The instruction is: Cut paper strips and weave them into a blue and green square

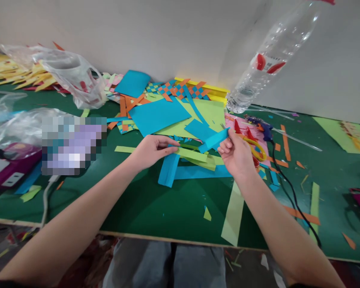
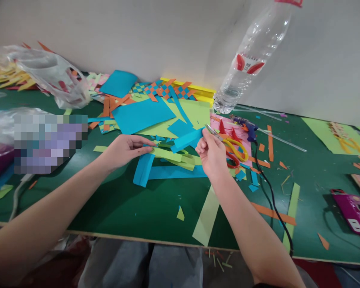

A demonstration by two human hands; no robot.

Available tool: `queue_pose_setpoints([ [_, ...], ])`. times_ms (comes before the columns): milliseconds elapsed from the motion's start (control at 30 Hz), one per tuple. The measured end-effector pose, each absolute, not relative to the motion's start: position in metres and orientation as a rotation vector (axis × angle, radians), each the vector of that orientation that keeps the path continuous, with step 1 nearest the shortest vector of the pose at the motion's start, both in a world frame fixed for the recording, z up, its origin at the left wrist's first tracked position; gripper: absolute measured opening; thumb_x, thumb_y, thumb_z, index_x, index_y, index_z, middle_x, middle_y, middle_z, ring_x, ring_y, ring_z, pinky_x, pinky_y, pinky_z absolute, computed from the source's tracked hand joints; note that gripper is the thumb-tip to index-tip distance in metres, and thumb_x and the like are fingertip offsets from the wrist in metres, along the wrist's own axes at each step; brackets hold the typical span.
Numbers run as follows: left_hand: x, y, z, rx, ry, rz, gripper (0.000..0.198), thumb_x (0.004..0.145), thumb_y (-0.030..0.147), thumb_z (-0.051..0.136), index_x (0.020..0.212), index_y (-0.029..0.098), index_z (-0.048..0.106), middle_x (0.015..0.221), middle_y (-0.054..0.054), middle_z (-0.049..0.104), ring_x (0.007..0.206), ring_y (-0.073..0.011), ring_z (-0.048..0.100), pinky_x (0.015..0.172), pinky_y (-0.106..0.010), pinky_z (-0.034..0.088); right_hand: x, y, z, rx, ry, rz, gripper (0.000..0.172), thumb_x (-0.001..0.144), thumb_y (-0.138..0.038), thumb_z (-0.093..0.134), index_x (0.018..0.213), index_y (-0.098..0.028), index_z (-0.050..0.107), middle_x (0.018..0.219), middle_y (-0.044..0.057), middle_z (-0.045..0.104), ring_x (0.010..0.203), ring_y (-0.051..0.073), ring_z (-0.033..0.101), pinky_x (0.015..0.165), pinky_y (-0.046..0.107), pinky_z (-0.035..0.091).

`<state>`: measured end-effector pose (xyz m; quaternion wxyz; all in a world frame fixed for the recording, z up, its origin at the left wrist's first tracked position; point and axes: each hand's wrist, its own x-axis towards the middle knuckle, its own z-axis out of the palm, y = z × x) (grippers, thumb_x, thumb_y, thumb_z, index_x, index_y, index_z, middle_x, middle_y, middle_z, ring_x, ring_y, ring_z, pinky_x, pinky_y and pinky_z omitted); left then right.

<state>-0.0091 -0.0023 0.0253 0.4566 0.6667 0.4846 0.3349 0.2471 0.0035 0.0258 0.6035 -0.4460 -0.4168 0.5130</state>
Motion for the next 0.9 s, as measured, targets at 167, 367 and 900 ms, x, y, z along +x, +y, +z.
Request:
queue_pose_setpoints([
  [167,-0.010,-0.004,0.028,1.741,1.104,0.800,0.025,0.077,0.042,0.071,0.090,0.022,0.076,0.092,-0.005,0.075,0.074,-0.0160,0.068,0.064,-0.024,0.053,0.247,0.002,0.028,-1.121,-0.807,1.429,0.041,0.071,-0.034,0.076,0.056,-0.021,0.041,0.049,-0.009,0.034,0.040,0.004,0.030,0.039,0.022,0.030],
  [367,-0.008,-0.004,0.029,1.776,1.073,0.727,0.026,0.077,0.039,0.070,0.091,0.018,0.076,0.076,-0.003,0.073,0.061,-0.0113,0.062,0.053,-0.019,0.046,0.243,-0.004,0.032,-1.091,-0.695,1.552,0.041,0.069,-0.029,0.078,0.052,-0.019,0.041,0.045,-0.009,0.035,0.039,0.003,0.029,0.038,0.020,0.027],
  [900,-0.006,-0.006,0.029,1.769,1.003,0.658,0.021,0.077,0.035,0.070,0.090,0.020,0.076,0.076,-0.002,0.074,0.062,-0.0105,0.062,0.055,-0.018,0.046,0.238,-0.009,0.032,-1.083,-0.735,1.601,0.044,0.076,-0.027,0.075,0.049,-0.018,0.042,0.044,-0.008,0.033,0.039,0.003,0.026,0.039,0.020,0.026],
])
